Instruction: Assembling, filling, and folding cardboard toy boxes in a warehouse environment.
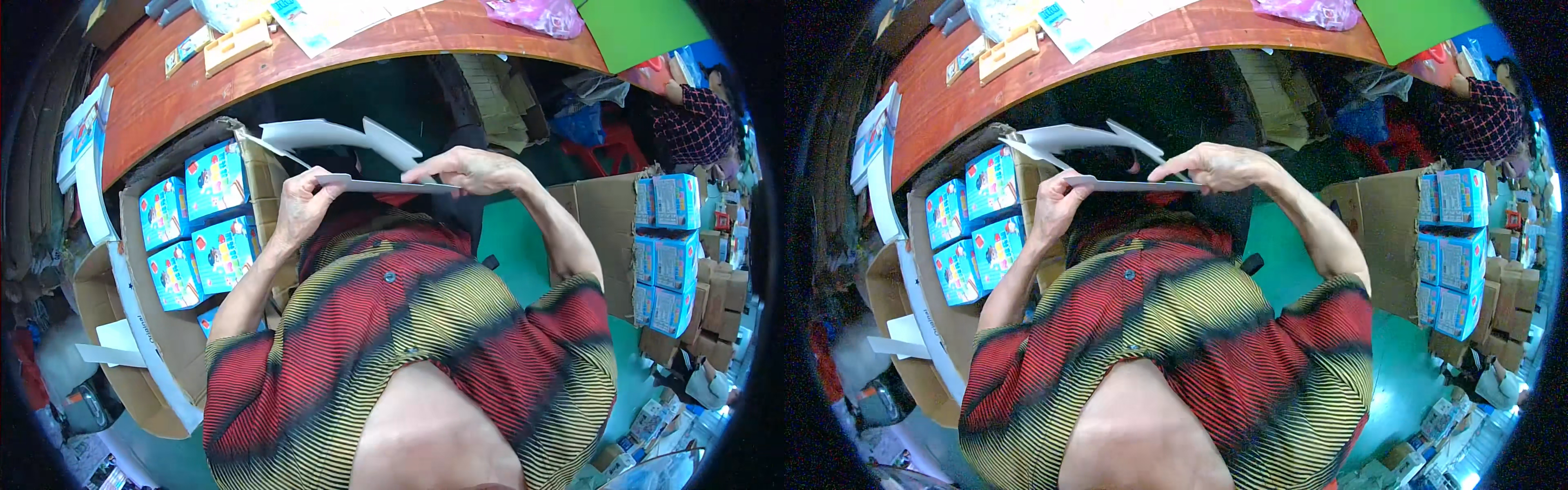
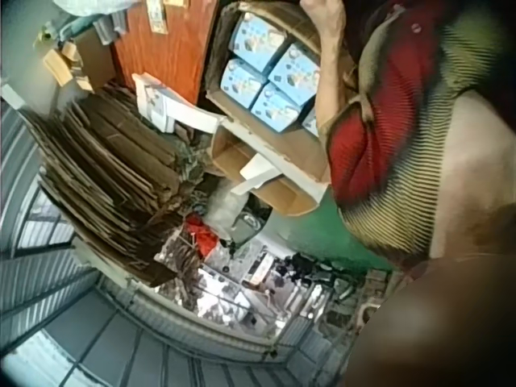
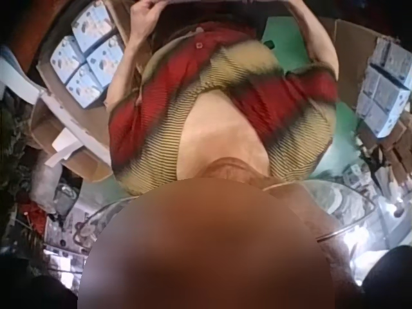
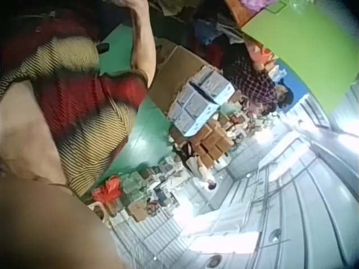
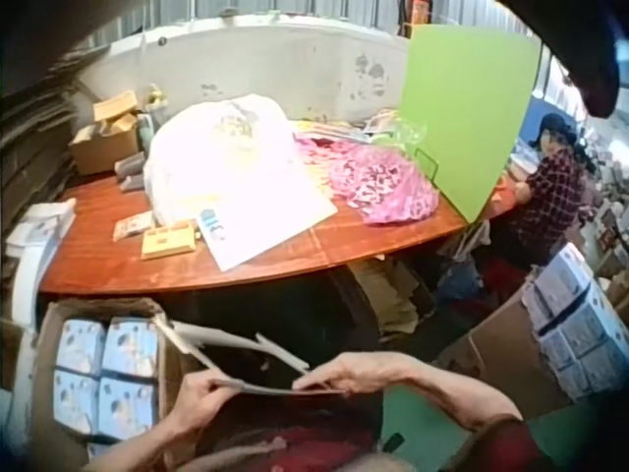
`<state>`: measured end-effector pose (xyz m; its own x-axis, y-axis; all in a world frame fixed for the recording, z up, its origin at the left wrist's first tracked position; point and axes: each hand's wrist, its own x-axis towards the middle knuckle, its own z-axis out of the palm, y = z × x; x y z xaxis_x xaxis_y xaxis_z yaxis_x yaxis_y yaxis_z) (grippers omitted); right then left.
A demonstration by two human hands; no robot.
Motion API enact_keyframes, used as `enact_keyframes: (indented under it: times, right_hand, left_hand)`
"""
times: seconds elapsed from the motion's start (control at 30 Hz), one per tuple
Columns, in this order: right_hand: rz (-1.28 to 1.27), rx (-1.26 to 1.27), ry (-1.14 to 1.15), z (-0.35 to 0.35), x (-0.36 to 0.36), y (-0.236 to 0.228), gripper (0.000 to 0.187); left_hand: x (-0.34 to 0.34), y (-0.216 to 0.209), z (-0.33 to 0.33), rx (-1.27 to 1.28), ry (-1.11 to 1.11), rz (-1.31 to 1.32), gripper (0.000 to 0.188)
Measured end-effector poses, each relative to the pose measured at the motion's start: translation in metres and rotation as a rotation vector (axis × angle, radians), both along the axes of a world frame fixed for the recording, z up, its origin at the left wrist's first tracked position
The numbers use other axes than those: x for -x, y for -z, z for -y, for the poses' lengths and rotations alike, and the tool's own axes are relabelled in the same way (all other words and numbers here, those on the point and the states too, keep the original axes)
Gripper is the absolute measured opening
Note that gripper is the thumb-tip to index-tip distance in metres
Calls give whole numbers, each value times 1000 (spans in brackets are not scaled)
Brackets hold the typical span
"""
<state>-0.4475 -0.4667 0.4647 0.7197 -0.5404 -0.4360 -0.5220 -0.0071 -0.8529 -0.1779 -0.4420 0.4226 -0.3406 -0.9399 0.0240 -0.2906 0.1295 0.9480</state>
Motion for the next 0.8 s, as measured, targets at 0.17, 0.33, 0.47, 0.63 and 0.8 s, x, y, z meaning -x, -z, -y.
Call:
enact_keyframes:
  times: [0.17, 0.33, 0.47, 0.63, 0.8]
  right_hand:
    - [-370, 873, -121, 8, 23, 36, 49]
    - [-542, 759, -146, 6, 42, 18, 29]
    - [-311, 714, -24, -9, 31, 30, 23]
    - [-69, 916, 300, -17, 9, 64, 18]
    - [9, 1052, 799, -33, -17, 98, 21]
  left_hand:
    - [11, 0, 7, 37, 25, -15, 13]
    - [24, 11, 6, -53, -121, -105, 19]
    - [22, 35, 0, -183, -293, -166, 20]
    - [22, 36, 6, -280, -397, 48, 25]
    - [28, 45, 8, -299, -592, -8, 20]
